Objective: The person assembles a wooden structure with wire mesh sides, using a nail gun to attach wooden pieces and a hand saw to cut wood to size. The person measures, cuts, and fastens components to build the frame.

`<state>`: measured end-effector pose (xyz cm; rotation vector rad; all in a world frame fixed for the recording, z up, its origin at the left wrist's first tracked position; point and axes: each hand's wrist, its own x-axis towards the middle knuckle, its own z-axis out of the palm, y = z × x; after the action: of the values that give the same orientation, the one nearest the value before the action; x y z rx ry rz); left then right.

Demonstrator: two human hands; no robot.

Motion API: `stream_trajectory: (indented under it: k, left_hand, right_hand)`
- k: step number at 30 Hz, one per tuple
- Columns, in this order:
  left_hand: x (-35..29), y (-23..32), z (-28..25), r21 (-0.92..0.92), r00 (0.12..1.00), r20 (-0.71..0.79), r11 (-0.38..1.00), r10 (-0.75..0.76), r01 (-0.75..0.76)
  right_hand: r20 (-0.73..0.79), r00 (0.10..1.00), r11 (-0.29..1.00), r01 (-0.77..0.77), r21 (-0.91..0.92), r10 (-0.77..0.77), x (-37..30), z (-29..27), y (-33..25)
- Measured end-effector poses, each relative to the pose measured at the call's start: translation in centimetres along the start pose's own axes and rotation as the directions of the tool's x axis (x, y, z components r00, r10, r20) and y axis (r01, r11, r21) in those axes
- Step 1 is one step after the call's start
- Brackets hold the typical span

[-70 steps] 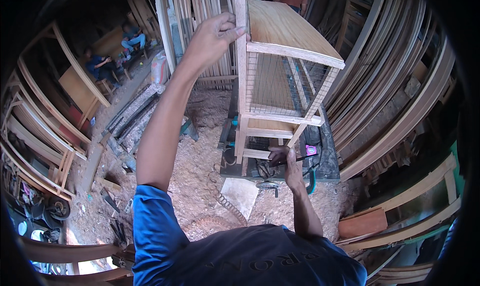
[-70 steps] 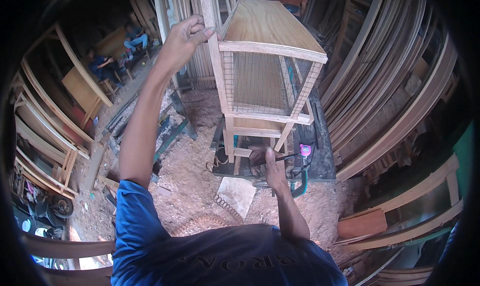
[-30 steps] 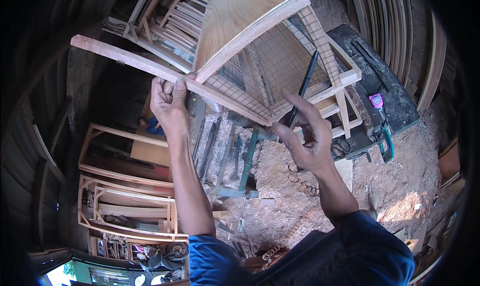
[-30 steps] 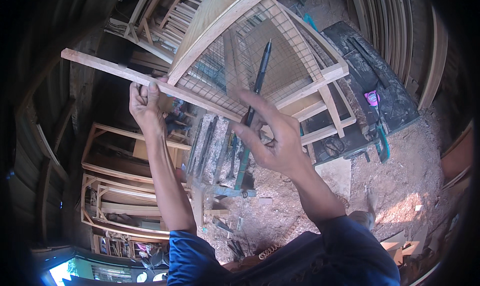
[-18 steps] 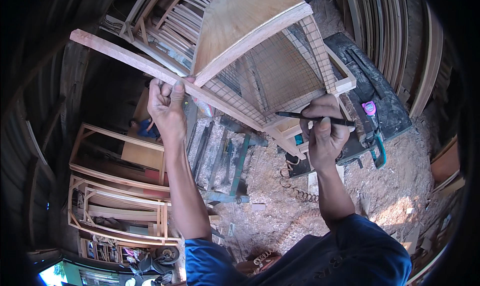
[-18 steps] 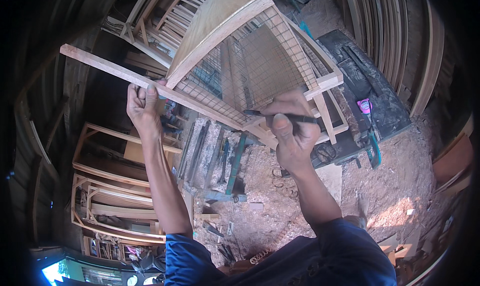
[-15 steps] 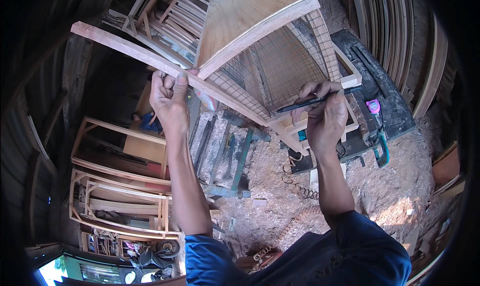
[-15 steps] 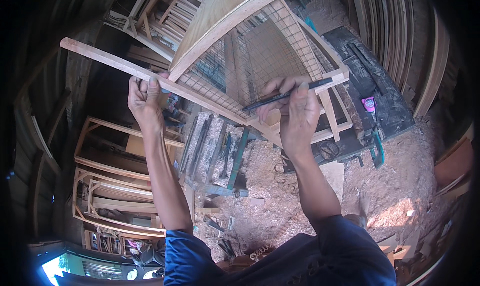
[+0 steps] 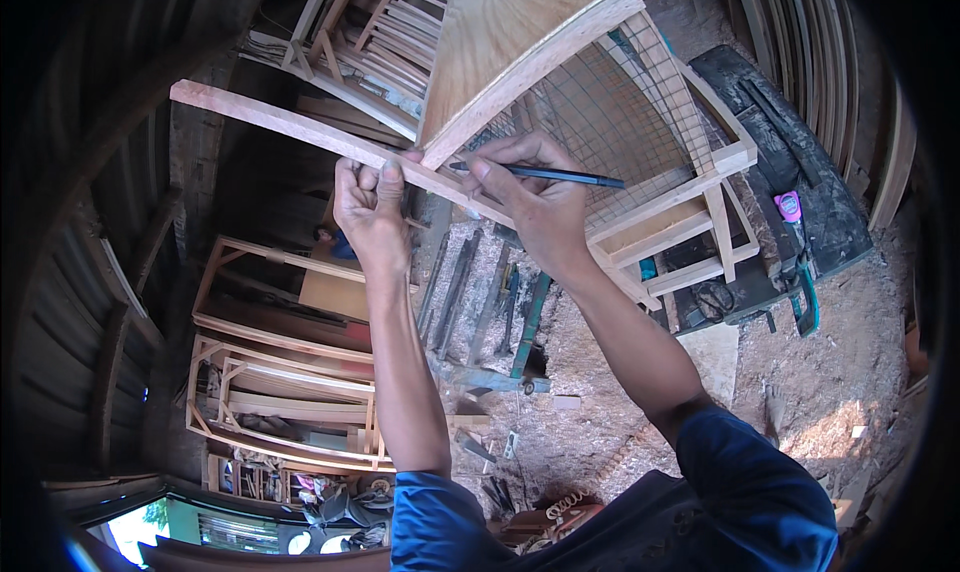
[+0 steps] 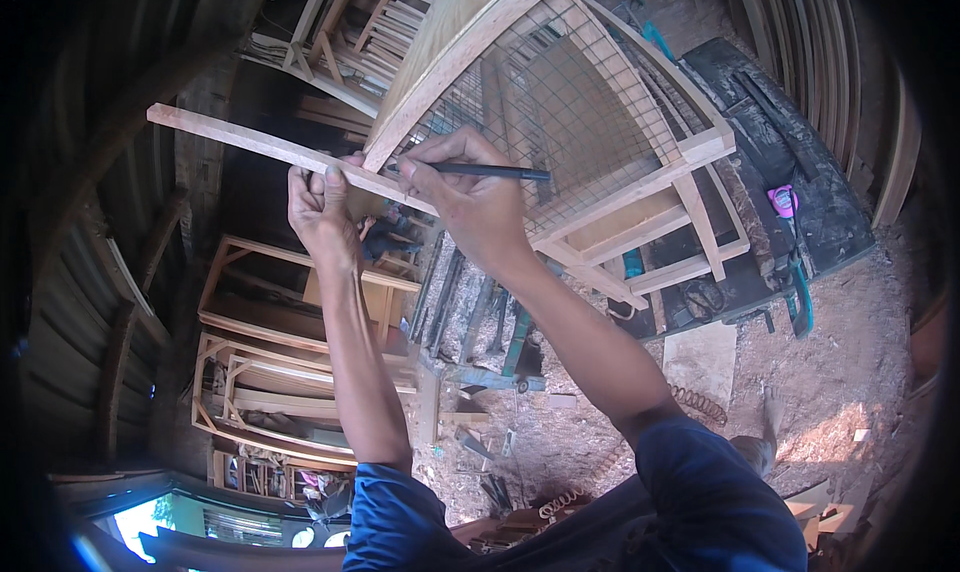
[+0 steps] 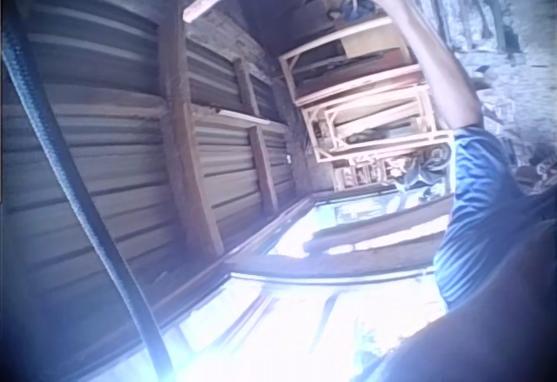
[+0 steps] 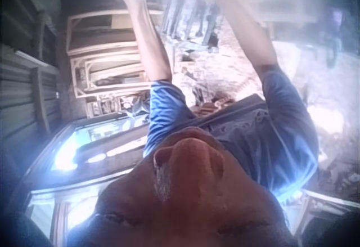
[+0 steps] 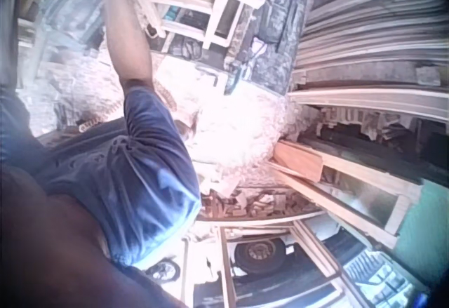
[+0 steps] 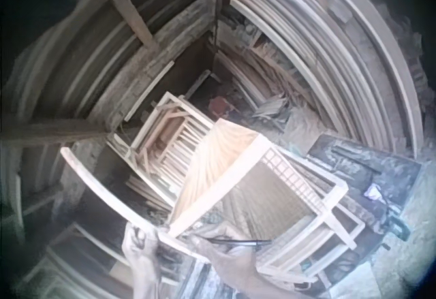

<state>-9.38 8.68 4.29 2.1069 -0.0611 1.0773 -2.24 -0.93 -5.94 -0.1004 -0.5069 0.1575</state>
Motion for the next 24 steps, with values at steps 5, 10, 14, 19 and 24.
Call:
stream_trajectory:
  k: [5, 10, 14, 19, 24]
  left_hand:
    - [0.0, -0.3, -0.2, 0.002, 1.000, 0.003, 1.000, -0.021, 0.021]
    - [0.0, -0.4, -0.3, 0.009, 1.000, -0.006, 1.000, -0.019, 0.019]
    - [0.0, -0.3, -0.2, -0.009, 1.000, 0.004, 1.000, -0.017, 0.017]
    - [-0.1, -0.2, -0.1, -0.014, 1.000, 0.008, 1.000, -0.017, 0.017]
    - [-0.1, -0.3, -0.1, -0.017, 1.000, 0.000, 0.999, -0.029, 0.029]
  right_hand:
    - [0.059, 0.996, 0.996, 0.077, -0.050, -0.074, -0.2, 0.6, 1.5]
    - [0.028, 0.998, 0.996, 0.064, -0.062, -0.062, -0.3, 0.8, 1.6]
    - [0.026, 0.998, 0.993, 0.058, -0.107, -0.056, -0.2, 0.8, 1.3]
    - [0.029, 1.000, 0.994, 0.014, -0.110, -0.011, -0.2, 0.7, 1.2]
    - [0.039, 0.999, 0.990, 0.028, -0.135, -0.023, -0.1, 0.6, 1.0]
